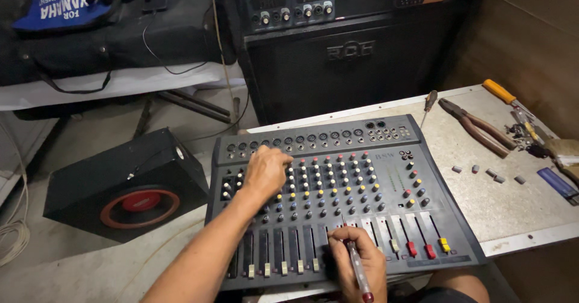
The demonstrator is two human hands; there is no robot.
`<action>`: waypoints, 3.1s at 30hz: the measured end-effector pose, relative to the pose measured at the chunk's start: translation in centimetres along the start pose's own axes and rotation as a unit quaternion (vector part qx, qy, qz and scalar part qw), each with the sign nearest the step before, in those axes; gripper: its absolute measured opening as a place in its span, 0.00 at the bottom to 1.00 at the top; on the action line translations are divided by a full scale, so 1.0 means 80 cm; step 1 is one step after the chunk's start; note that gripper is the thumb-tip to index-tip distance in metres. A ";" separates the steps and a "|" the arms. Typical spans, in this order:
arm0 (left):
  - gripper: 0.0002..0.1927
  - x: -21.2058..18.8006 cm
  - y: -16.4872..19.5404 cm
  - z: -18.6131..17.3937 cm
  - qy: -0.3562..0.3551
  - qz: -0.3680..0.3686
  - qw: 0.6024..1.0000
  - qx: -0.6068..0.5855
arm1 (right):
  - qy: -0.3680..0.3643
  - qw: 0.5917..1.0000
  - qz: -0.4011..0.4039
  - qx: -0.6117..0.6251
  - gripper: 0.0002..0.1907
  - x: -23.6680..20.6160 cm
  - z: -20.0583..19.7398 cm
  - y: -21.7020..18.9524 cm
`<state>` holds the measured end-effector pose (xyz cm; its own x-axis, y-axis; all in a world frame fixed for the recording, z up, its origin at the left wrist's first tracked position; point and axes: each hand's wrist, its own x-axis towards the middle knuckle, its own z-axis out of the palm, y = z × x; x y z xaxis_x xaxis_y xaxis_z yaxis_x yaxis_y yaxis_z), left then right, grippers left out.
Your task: The person sits on the floor in front of an audio mixer and uses a small screwdriver-like tool to work on the mixer's knob caps, handling small gray cap pieces one at a time and fitting them onto the mixer's control knobs. They occasionally reach across the mixer surface to pick up or place the small caps.
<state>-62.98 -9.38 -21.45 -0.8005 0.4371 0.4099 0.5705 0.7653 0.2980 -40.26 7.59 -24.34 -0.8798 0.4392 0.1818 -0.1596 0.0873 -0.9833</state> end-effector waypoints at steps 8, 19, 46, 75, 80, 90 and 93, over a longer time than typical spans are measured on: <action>0.11 0.020 0.016 -0.018 -0.104 -0.135 0.979 -0.113 | 0.005 1.000 0.018 -0.015 0.05 -0.001 -0.008 -0.003; 0.09 0.017 0.023 -0.012 -0.086 -0.141 0.983 -0.085 | -0.007 0.999 -0.004 -0.052 0.04 0.003 -0.006 -0.037; 0.06 0.005 0.018 0.027 0.029 -0.113 0.991 -0.072 | -0.030 0.969 -0.174 -0.173 0.05 0.019 0.009 -0.033; 0.05 0.013 0.024 0.013 0.024 -0.117 0.989 -0.091 | -0.038 0.976 -0.140 -0.163 0.03 0.018 0.014 -0.051; 0.06 0.017 0.029 0.010 0.007 -0.146 0.986 -0.083 | -0.035 0.975 -0.113 -0.188 0.04 0.020 0.016 -0.049; 0.06 0.019 0.032 0.009 -0.018 -0.168 0.982 -0.083 | -0.039 0.977 -0.113 -0.179 0.04 0.022 0.015 -0.038; 0.06 0.021 0.030 0.012 -0.031 -0.173 0.981 -0.081 | -0.042 0.976 -0.122 -0.174 0.04 0.024 0.015 -0.036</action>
<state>-63.14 -6.30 -20.89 -0.9580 0.1973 0.2082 0.2811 0.7903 0.5445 -41.99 7.12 -21.20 -0.8710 0.2937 0.3939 -0.2193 0.4851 -0.8465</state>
